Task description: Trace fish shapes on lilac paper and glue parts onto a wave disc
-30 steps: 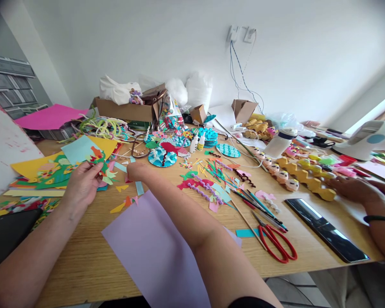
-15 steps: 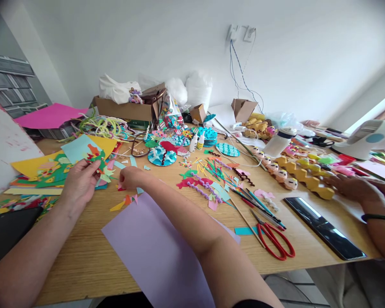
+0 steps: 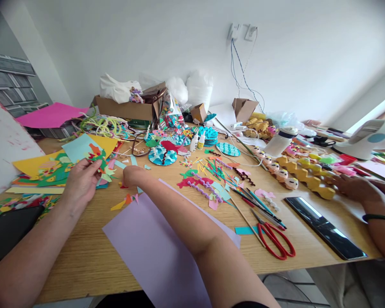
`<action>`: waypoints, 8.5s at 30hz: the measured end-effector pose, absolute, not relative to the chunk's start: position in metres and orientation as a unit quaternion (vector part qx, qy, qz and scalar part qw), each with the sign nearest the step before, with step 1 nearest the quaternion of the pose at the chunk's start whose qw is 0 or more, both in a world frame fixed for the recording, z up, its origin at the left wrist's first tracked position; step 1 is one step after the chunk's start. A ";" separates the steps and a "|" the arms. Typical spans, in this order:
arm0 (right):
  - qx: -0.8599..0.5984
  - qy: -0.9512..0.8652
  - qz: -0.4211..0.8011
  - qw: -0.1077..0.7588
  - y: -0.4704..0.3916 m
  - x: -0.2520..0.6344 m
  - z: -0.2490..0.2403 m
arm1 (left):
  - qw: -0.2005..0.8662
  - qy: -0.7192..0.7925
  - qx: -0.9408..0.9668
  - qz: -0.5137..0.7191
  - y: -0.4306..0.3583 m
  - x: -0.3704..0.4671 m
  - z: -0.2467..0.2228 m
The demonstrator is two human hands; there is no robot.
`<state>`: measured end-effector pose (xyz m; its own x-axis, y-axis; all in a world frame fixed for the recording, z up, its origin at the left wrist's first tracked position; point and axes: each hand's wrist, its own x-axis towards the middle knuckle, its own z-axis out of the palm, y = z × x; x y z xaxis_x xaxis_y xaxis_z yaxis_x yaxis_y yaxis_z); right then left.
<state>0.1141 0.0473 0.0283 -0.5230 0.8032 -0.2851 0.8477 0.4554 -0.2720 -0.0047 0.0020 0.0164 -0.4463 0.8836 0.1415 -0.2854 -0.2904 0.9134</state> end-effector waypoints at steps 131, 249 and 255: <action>0.400 0.868 -0.287 -0.067 0.023 0.177 0.028 | 0.432 0.450 0.383 0.681 0.002 0.001 0.010; 0.382 0.902 -0.189 0.066 0.033 0.124 0.030 | 0.410 0.398 0.374 0.730 0.009 -0.007 0.011; 0.383 0.899 -0.188 0.102 0.030 0.121 0.035 | 0.409 0.410 0.373 0.725 0.010 -0.009 0.009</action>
